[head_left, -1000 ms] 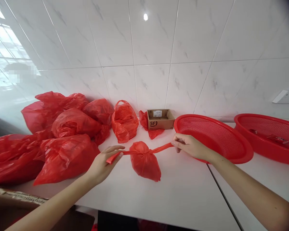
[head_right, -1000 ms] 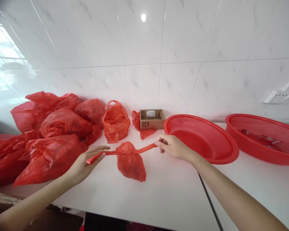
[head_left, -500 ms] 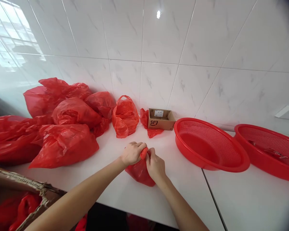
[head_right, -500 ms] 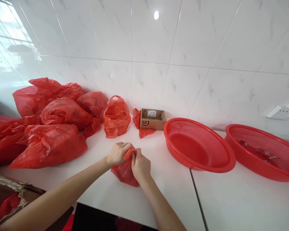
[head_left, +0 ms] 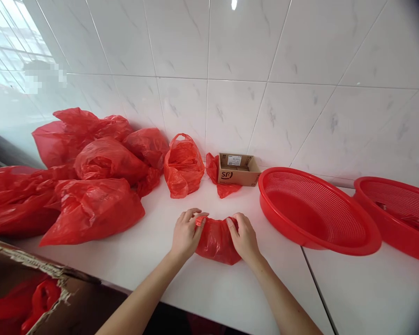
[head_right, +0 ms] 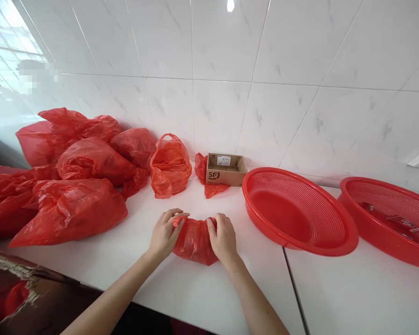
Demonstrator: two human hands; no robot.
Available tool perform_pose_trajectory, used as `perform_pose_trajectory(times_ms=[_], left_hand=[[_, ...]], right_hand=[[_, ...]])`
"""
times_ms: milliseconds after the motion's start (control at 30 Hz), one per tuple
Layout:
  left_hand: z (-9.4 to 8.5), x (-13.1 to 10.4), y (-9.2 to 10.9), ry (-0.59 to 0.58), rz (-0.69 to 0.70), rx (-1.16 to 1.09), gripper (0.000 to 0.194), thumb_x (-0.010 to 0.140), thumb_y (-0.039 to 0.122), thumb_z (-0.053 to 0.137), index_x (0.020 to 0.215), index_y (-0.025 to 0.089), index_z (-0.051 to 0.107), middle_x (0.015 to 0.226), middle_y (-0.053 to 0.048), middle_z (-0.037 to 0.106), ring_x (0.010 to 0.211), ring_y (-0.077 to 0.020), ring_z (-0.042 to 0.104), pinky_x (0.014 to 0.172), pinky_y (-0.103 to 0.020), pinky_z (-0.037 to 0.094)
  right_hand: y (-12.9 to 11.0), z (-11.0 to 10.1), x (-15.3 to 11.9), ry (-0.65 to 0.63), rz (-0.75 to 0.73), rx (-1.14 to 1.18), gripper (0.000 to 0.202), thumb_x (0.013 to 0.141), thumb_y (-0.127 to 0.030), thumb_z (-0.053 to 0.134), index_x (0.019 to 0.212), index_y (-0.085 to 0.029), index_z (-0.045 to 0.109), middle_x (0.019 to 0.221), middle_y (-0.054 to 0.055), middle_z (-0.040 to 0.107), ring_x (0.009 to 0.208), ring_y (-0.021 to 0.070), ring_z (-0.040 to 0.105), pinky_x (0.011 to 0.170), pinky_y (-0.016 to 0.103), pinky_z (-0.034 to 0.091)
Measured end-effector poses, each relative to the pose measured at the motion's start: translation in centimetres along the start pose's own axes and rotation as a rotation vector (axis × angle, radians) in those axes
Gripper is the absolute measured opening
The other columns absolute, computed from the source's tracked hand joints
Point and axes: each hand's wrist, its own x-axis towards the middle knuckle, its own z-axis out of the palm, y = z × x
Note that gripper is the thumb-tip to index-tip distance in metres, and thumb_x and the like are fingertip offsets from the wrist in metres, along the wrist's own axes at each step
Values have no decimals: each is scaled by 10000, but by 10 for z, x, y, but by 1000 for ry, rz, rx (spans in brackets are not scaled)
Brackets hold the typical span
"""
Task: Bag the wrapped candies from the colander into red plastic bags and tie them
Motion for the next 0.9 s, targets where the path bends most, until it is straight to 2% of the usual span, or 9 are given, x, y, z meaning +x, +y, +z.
perform_pose_trajectory(times_ms=[67,200,333,467,567,667,767,900], left_hand=[[12,0,5,-44,13,-29,354,931,232,415,1198,307,634,1261,-28,607,1137,-237,544,988,-421,412],[34,-5,6,-125,5,-106,410,886,150,435,1194,312,651,1263,-16,629,1126,-248,560,987,-451,424],[39,-9,3,-142,-28,-197,440,871,131,438,1197,331,656,1262,-13,630,1146,-250,549,1015,-463,403],[34,-10,1,-123,-77,-324,422,872,151,454,1184,345,660,1311,2,592,1190,-228,537,1042,-426,401],[28,-9,-5,-37,-148,-445,333,934,270,411,1135,283,677,1317,-27,582,1204,-203,540,1032,-354,423],[18,-9,-19,99,-271,-531,365,949,405,386,1048,212,680,1188,-77,650,1120,-225,589,976,-355,452],[3,-10,-38,237,-428,-558,396,903,497,433,868,182,672,997,-94,693,991,-266,613,911,-393,453],[-17,-17,-54,314,-554,-597,390,806,544,540,645,195,608,795,-65,667,862,-263,587,851,-381,433]], right_hand=[[-2,8,-5,-39,-21,10,193,980,-352,380,851,-223,444,854,34,595,792,195,545,710,308,427],[3,15,-10,-94,-27,2,102,920,-308,485,869,-221,475,836,34,592,765,213,536,706,346,432],[8,15,-8,-107,2,22,107,893,-302,531,853,-222,472,830,26,588,766,207,541,698,339,449],[9,4,-5,-97,80,236,209,936,-380,472,803,-220,492,837,33,588,793,192,551,738,323,468],[10,-12,0,-21,212,468,292,946,-455,440,840,-207,551,899,55,600,857,196,559,786,311,468],[10,-30,5,4,325,617,356,927,-515,452,832,-193,570,835,45,578,814,194,548,750,299,462],[10,-43,7,58,378,687,389,916,-524,472,718,-193,524,748,19,508,749,175,503,712,285,434],[7,-50,8,149,441,676,412,899,-504,523,637,-196,445,698,4,421,698,158,431,677,277,390]])
